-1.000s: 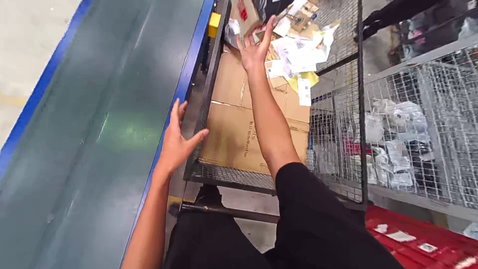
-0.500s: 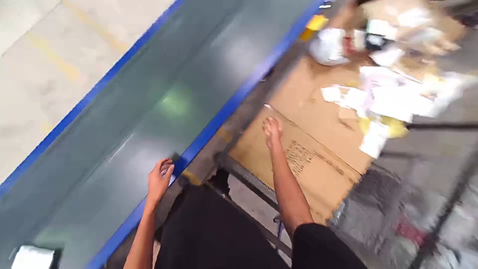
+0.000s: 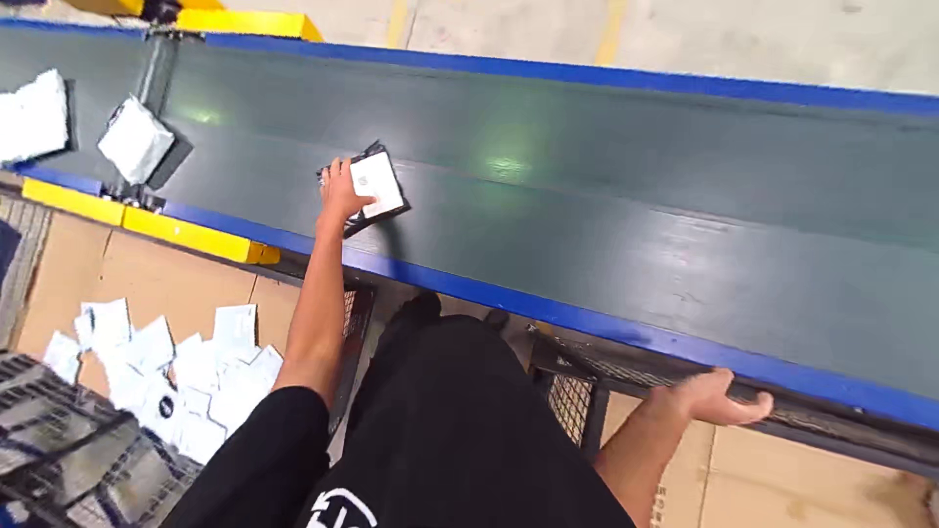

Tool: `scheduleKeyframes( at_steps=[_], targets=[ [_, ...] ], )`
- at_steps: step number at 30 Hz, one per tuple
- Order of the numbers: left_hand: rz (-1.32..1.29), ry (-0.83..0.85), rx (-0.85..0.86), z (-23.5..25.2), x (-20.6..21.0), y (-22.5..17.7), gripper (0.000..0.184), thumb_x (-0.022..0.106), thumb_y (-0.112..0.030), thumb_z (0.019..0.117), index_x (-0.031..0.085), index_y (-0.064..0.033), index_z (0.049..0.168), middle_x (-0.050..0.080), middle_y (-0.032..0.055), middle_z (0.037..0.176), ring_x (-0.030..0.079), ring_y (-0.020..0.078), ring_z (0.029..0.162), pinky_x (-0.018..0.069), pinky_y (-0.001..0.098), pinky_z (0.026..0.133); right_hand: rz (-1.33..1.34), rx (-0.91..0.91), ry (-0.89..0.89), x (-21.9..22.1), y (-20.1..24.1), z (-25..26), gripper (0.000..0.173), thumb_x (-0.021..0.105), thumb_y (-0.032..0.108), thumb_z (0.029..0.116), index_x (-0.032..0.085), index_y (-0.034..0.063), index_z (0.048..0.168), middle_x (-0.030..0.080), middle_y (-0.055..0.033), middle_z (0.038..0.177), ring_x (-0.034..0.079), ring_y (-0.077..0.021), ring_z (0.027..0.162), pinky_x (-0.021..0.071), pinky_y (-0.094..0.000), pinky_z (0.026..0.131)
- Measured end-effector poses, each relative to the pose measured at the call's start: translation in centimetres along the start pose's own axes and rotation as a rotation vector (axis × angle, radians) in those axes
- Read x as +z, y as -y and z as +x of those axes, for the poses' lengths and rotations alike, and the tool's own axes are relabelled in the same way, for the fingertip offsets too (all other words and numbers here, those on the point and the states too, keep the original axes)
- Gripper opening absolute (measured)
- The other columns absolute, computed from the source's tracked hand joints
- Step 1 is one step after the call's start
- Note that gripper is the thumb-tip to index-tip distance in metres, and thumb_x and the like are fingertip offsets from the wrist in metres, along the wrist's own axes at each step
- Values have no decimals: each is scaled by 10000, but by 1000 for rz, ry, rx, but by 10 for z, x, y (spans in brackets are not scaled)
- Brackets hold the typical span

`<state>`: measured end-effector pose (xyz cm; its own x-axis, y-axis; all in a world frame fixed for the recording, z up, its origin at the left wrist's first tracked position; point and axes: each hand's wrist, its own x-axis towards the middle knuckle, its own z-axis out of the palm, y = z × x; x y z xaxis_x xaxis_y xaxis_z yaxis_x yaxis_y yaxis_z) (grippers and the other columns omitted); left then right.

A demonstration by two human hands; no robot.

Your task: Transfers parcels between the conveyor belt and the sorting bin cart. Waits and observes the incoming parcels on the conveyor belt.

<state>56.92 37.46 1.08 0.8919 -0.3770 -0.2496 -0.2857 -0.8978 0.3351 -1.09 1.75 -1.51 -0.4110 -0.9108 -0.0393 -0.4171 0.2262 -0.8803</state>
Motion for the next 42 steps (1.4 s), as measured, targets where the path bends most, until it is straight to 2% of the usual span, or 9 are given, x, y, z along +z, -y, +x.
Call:
scheduleKeyframes(
  at_steps=[4,8,11,15,19,22,29,36,42],
  targets=[
    [-20,133,-15,39,16,16,1276,999,-434,560,341,-28,1574,312,310,1597,281,583,1442,322,803,1052,4,-267,615,73,65,-53,599,618,135,983,377,-104,1476,516,-253,1449,566,-233,1297,498,-334,1068],
    [-61,202,101,39,39,-11,1114,989,-484,543,522,-52,1457,506,306,1420,434,537,1333,373,763,1030,-70,-210,1175,183,97,-167,630,679,277,973,430,-4,1479,599,-150,1400,624,-189,1242,548,-368,1032],
    [-256,258,249,16,51,-23,697,898,-379,763,647,8,1287,652,251,1253,585,433,1219,315,714,1102,-203,-286,1252,234,98,-250,760,745,373,913,421,28,1508,553,-191,1443,583,-271,1288,529,-437,1033],
    [-625,356,418,-19,49,-4,464,815,-246,866,665,51,1190,688,192,1167,662,272,1117,518,473,1037,-268,-277,1325,239,107,-308,892,805,431,847,394,25,1526,624,-211,1335,628,-280,1219,519,-497,1042],
    [-743,372,557,-40,29,46,379,799,-219,880,671,43,1123,717,153,1025,686,200,974,550,409,936,-155,-92,1571,226,99,-335,531,850,221,826,615,-29,1231,741,-97,1059,726,-155,965,621,-374,894],
    [-699,276,342,-39,1,95,356,741,-202,930,673,34,1188,714,176,1121,697,243,1039,561,437,967,-123,11,1729,228,92,-372,439,787,145,886,594,-44,1231,745,-105,1037,734,-171,943,628,-369,876],
    [-603,-583,-549,6,-71,241,618,624,-331,995,471,74,1436,456,332,1467,471,452,1363,402,557,1144,-65,143,1833,238,128,-437,414,735,126,923,558,-38,1260,742,-112,1040,737,-192,933,634,-381,855],
    [-883,-436,-620,43,-47,274,761,679,-413,960,407,64,1487,543,308,1396,532,420,1311,433,570,1107,213,-38,1902,310,251,-502,499,684,189,965,445,28,1372,711,-81,1090,723,-186,961,626,-392,867],
    [-921,-367,-646,35,-12,215,609,676,-421,958,560,-14,1396,510,304,1412,467,476,1331,388,664,1091,-208,-553,1762,409,219,-529,691,830,348,862,511,79,1412,703,-129,1162,707,-232,1018,595,-470,886]
  ],
)
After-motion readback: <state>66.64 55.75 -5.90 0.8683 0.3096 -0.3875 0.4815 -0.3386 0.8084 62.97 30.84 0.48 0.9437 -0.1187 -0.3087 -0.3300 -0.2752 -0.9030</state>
